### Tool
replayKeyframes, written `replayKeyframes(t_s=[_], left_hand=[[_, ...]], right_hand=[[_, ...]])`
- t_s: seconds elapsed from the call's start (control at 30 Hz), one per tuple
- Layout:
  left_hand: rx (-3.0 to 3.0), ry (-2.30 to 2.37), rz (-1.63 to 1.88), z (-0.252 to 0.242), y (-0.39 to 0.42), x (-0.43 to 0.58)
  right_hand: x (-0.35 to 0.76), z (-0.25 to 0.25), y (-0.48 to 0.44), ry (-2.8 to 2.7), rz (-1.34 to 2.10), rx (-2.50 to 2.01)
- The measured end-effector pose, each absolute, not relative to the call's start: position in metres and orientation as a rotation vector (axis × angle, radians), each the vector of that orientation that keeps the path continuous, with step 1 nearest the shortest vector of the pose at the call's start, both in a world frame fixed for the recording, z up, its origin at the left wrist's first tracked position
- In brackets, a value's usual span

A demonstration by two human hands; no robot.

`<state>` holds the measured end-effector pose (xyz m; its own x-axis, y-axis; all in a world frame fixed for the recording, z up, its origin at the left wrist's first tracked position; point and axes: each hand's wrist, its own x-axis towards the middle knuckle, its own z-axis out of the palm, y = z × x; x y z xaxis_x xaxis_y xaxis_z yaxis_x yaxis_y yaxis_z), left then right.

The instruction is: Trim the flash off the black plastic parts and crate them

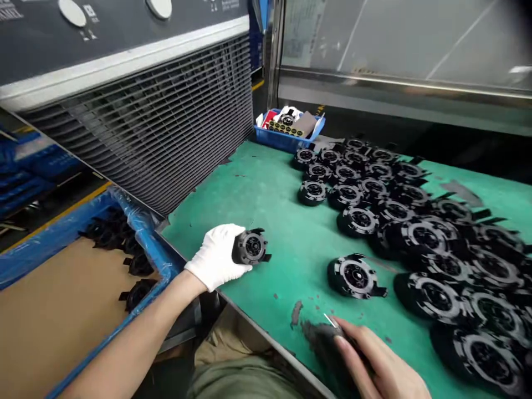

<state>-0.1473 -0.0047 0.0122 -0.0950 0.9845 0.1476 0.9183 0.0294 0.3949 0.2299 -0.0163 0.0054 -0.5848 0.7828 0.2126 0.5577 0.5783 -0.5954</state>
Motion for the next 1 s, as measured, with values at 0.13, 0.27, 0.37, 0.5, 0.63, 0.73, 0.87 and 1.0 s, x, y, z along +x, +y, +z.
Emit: replayKeyframes(t_s=[0.13, 0.27, 0.37, 0.5, 0.63, 0.73, 0.87, 1.0], left_hand=[[1.911, 2.136, 0.704, -0.002, -0.016, -0.150], [1.932, 1.998, 0.887, -0.007, -0.015, -0.136], [2.018, 1.870, 0.922, -0.006, -0.013, -0.127], [2.029, 1.834, 0.946, -0.009, -0.016, -0.123], [1.939, 1.857, 0.954, -0.015, -0.020, -0.121], [1.866, 1.853, 0.995, -0.019, -0.020, -0.119], [1.813, 1.828, 1.027, -0.023, -0.021, -0.118], [1.794, 1.857, 1.030, -0.029, -0.022, -0.120]], right_hand=[[0.228, -0.001, -0.022, -2.355, 0.663, -1.138], [0.222, -0.007, -0.027, -2.377, 0.678, -1.190], [0.221, -0.009, -0.026, -2.395, 0.618, -1.208], [0.225, -0.016, -0.022, -2.443, 0.416, -1.208], [0.230, -0.021, -0.021, -2.469, 0.345, -1.262], [0.230, -0.021, -0.020, -2.463, 0.385, -1.260], [0.228, -0.023, -0.019, -2.478, 0.459, -1.234], [0.227, -0.023, -0.019, -2.433, 0.459, -1.238]])
